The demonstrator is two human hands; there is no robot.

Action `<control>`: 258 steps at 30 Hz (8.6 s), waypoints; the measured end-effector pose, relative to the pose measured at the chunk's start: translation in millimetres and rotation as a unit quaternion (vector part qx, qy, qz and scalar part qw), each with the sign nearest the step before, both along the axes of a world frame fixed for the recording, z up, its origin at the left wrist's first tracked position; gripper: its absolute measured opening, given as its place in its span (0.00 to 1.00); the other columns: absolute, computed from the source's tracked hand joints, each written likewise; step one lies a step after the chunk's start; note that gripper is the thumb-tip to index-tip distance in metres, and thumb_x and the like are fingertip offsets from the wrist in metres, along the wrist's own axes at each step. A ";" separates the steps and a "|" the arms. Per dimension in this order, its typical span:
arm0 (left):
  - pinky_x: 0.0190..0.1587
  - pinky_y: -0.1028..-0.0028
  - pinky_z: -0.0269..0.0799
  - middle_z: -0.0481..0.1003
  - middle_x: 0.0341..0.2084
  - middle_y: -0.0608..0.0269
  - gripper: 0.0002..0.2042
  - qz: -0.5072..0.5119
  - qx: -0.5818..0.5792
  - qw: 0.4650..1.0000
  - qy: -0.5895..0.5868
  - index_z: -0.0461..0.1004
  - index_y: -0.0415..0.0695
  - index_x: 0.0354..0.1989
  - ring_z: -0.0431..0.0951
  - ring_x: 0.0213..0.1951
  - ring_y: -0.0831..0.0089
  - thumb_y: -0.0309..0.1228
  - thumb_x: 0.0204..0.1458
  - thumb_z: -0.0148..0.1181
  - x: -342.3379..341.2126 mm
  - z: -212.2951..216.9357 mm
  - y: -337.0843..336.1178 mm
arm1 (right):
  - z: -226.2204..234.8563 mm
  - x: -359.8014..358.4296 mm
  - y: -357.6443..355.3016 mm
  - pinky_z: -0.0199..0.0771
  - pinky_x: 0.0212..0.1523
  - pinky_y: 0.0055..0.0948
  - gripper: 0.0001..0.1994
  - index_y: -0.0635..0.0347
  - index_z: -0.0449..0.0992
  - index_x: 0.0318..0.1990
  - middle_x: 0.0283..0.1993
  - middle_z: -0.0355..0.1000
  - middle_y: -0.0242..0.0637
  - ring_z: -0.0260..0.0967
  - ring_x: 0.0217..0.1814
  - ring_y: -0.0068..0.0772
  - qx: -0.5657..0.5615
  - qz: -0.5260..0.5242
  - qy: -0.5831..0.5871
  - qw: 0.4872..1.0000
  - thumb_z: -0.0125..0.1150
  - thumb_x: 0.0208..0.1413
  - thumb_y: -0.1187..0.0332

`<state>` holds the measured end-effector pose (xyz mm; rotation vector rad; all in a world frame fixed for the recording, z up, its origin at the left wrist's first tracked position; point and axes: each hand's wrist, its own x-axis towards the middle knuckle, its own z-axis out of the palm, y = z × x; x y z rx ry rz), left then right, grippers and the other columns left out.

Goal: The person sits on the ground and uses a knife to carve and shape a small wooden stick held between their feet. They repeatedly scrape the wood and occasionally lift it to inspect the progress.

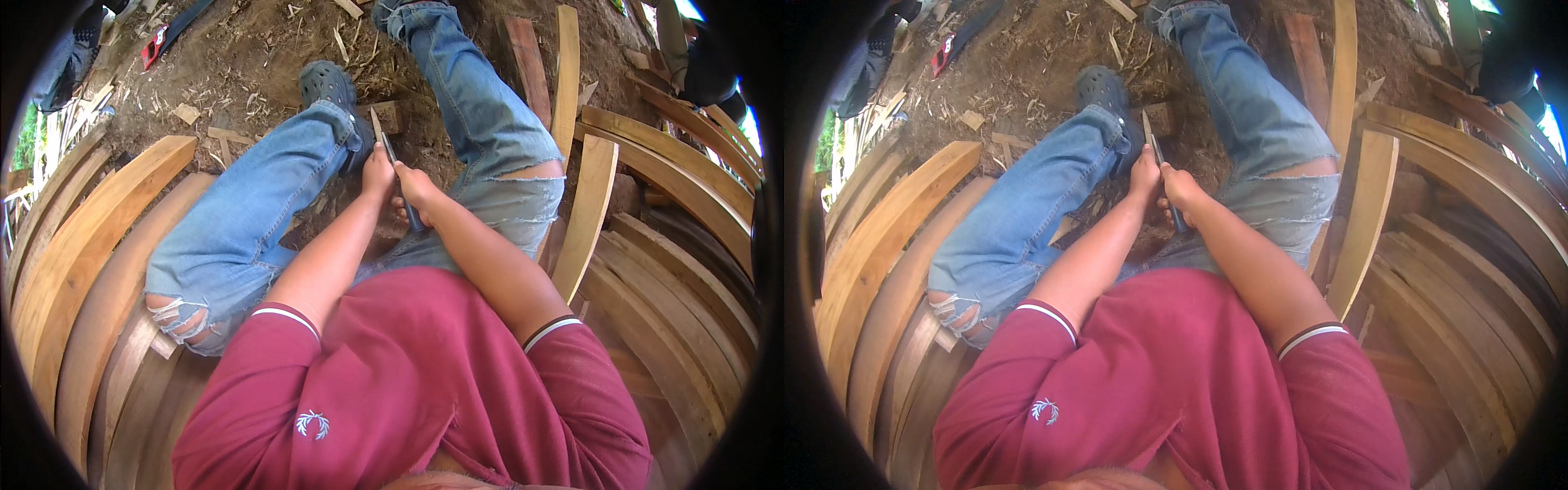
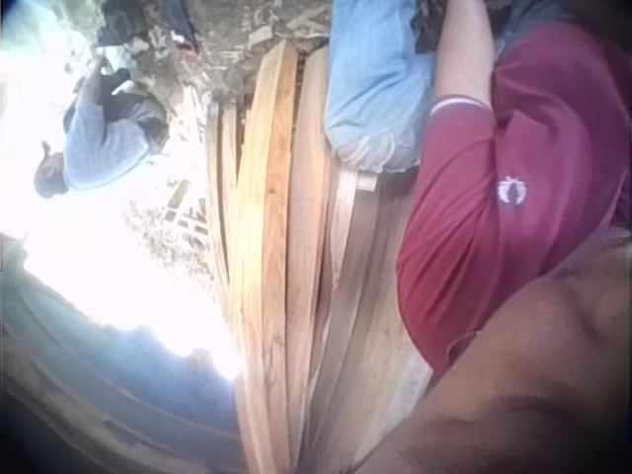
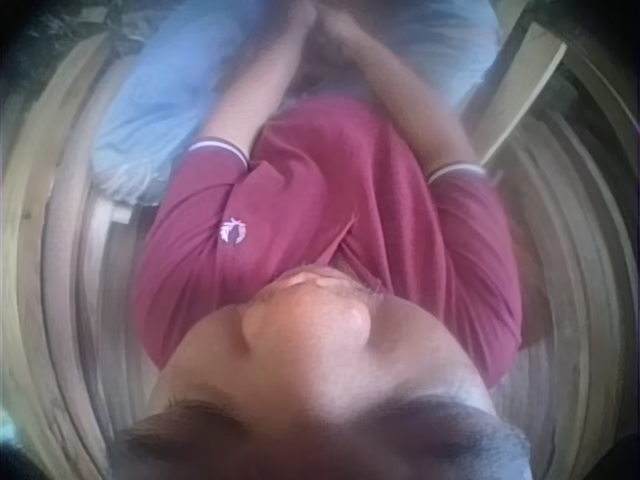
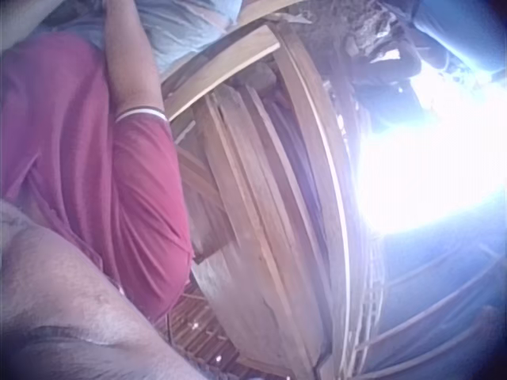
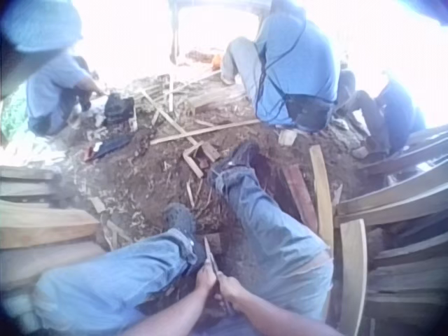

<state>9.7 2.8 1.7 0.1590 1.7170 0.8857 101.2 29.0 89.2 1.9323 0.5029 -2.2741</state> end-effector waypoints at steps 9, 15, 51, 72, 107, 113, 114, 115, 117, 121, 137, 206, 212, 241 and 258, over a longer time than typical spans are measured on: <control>0.39 0.60 0.67 0.73 0.25 0.55 0.27 -0.003 0.004 1.000 0.013 0.74 0.39 0.31 0.72 0.30 0.62 0.49 0.68 0.36 -1.1 6.5 1.6 | -2.6 0.9 -2.6 0.58 0.16 0.35 0.24 0.54 0.63 0.36 0.16 0.58 0.31 0.54 0.13 0.29 -0.011 -0.024 0.012 1.000 0.38 0.68 0.41; 0.36 0.61 0.67 0.73 0.23 0.57 0.27 -0.035 0.020 0.998 0.055 0.73 0.39 0.28 0.71 0.28 0.64 0.50 0.67 0.37 -3.4 8.7 0.8 | -0.5 -8.4 -0.3 0.58 0.16 0.34 0.25 0.54 0.65 0.40 0.17 0.59 0.31 0.55 0.13 0.30 0.004 -0.003 -0.022 1.000 0.39 0.67 0.40; 0.42 0.59 0.66 0.75 0.30 0.50 0.28 -0.023 -0.026 0.999 0.005 0.73 0.36 0.34 0.73 0.35 0.58 0.51 0.67 0.38 -2.6 16.8 2.1 | -9.9 -5.2 -2.3 0.58 0.16 0.34 0.25 0.56 0.62 0.37 0.17 0.59 0.32 0.55 0.14 0.29 0.008 0.010 -0.027 1.000 0.37 0.68 0.41; 0.32 0.61 0.68 0.72 0.22 0.59 0.27 0.008 -0.011 1.000 -0.001 0.73 0.41 0.31 0.72 0.25 0.65 0.52 0.67 0.37 -2.6 20.9 2.9 | -18.2 -6.3 2.4 0.63 0.19 0.36 0.27 0.61 0.67 0.37 0.22 0.63 0.36 0.59 0.17 0.32 0.051 0.031 -0.020 0.998 0.37 0.68 0.42; 0.35 0.60 0.68 0.74 0.23 0.55 0.29 -0.012 -0.004 1.000 0.018 0.73 0.39 0.30 0.74 0.28 0.62 0.52 0.68 0.35 -2.9 4.7 3.2 | -15.4 -7.9 5.8 0.60 0.16 0.34 0.27 0.56 0.65 0.36 0.20 0.61 0.34 0.56 0.14 0.31 0.029 0.040 -0.032 0.998 0.38 0.67 0.39; 0.40 0.62 0.69 0.76 0.30 0.52 0.30 -0.079 -0.007 0.996 0.035 0.76 0.36 0.36 0.75 0.34 0.62 0.53 0.67 0.36 -8.0 19.7 2.3 | -45.3 -12.9 11.1 0.65 0.22 0.37 0.29 0.59 0.68 0.39 0.24 0.63 0.35 0.60 0.21 0.31 0.099 0.062 -0.021 0.993 0.38 0.67 0.39; 0.40 0.62 0.69 0.76 0.30 0.52 0.30 -0.072 -0.020 0.997 0.018 0.76 0.36 0.36 0.75 0.34 0.62 0.53 0.67 0.36 -8.8 23.9 3.6 | -47.5 -10.4 10.4 0.65 0.23 0.36 0.28 0.59 0.68 0.40 0.25 0.64 0.35 0.61 0.22 0.31 0.095 0.060 -0.022 0.993 0.38 0.67 0.39; 0.40 0.62 0.69 0.76 0.30 0.52 0.30 -0.065 -0.033 0.997 0.000 0.76 0.36 0.36 0.75 0.34 0.62 0.53 0.67 0.37 -8.1 31.6 5.5 | -45.2 -8.9 9.6 0.66 0.24 0.36 0.29 0.59 0.68 0.41 0.26 0.64 0.36 0.61 0.23 0.31 0.089 0.058 -0.025 0.994 0.38 0.67 0.39; 0.41 0.62 0.69 0.76 0.30 0.52 0.30 -0.046 -0.035 0.998 0.000 0.76 0.35 0.36 0.75 0.35 0.62 0.53 0.66 0.37 -8.2 31.6 7.0 | -16.1 -9.5 7.1 0.65 0.22 0.36 0.28 0.59 0.67 0.40 0.24 0.63 0.35 0.60 0.21 0.31 0.065 0.053 -0.037 0.996 0.38 0.67 0.39; 0.42 0.61 0.68 0.76 0.30 0.53 0.30 -0.017 -0.018 1.000 0.003 0.76 0.35 0.37 0.75 0.35 0.62 0.53 0.67 0.37 -3.9 13.2 4.3 | -7.2 0.6 -0.4 0.61 0.18 0.36 0.27 0.57 0.63 0.37 0.21 0.61 0.35 0.57 0.15 0.30 0.027 0.036 -0.020 0.999 0.37 0.67 0.40; 0.41 0.55 0.68 0.77 0.28 0.44 0.31 -0.048 -0.013 0.998 0.031 0.75 0.34 0.33 0.77 0.34 0.49 0.51 0.67 0.34 -3.5 -6.5 2.2 | -14.2 -9.9 3.6 0.70 0.27 0.42 0.32 0.68 0.70 0.48 0.36 0.68 0.44 0.67 0.32 0.36 0.062 0.079 -0.043 0.994 0.36 0.68 0.41; 0.41 0.59 0.69 0.77 0.28 0.48 0.32 -0.066 0.011 0.997 0.025 0.76 0.35 0.35 0.77 0.34 0.56 0.54 0.66 0.36 -8.1 8.2 0.2 | -40.4 -9.8 16.0 0.64 0.20 0.34 0.28 0.60 0.68 0.38 0.22 0.62 0.33 0.59 0.19 0.30 0.081 0.076 -0.028 0.993 0.40 0.66 0.39; 0.38 0.59 0.69 0.76 0.25 0.53 0.31 -0.046 0.007 0.998 0.043 0.75 0.36 0.32 0.76 0.31 0.60 0.53 0.67 0.35 -6.3 14.0 2.1 | -15.3 -6.3 8.7 0.62 0.18 0.34 0.28 0.58 0.66 0.34 0.20 0.61 0.33 0.57 0.16 0.30 0.048 0.047 -0.038 0.997 0.39 0.67 0.39; 0.39 0.58 0.69 0.77 0.26 0.51 0.29 -0.050 0.027 0.998 0.031 0.75 0.36 0.32 0.76 0.30 0.58 0.51 0.67 0.36 -3.7 0.3 -1.9 | -19.0 -3.5 14.1 0.62 0.19 0.35 0.27 0.59 0.69 0.33 0.21 0.62 0.35 0.58 0.18 0.32 0.093 0.085 -0.050 0.991 0.40 0.67 0.41; 0.45 0.56 0.68 0.79 0.34 0.42 0.31 -0.091 0.024 0.993 0.068 0.77 0.34 0.38 0.78 0.39 0.49 0.50 0.67 0.34 -3.1 -2.5 -1.9 | -21.2 -3.5 12.5 0.64 0.20 0.35 0.30 0.65 0.71 0.40 0.24 0.65 0.39 0.61 0.20 0.33 0.098 0.092 -0.071 0.988 0.41 0.67 0.42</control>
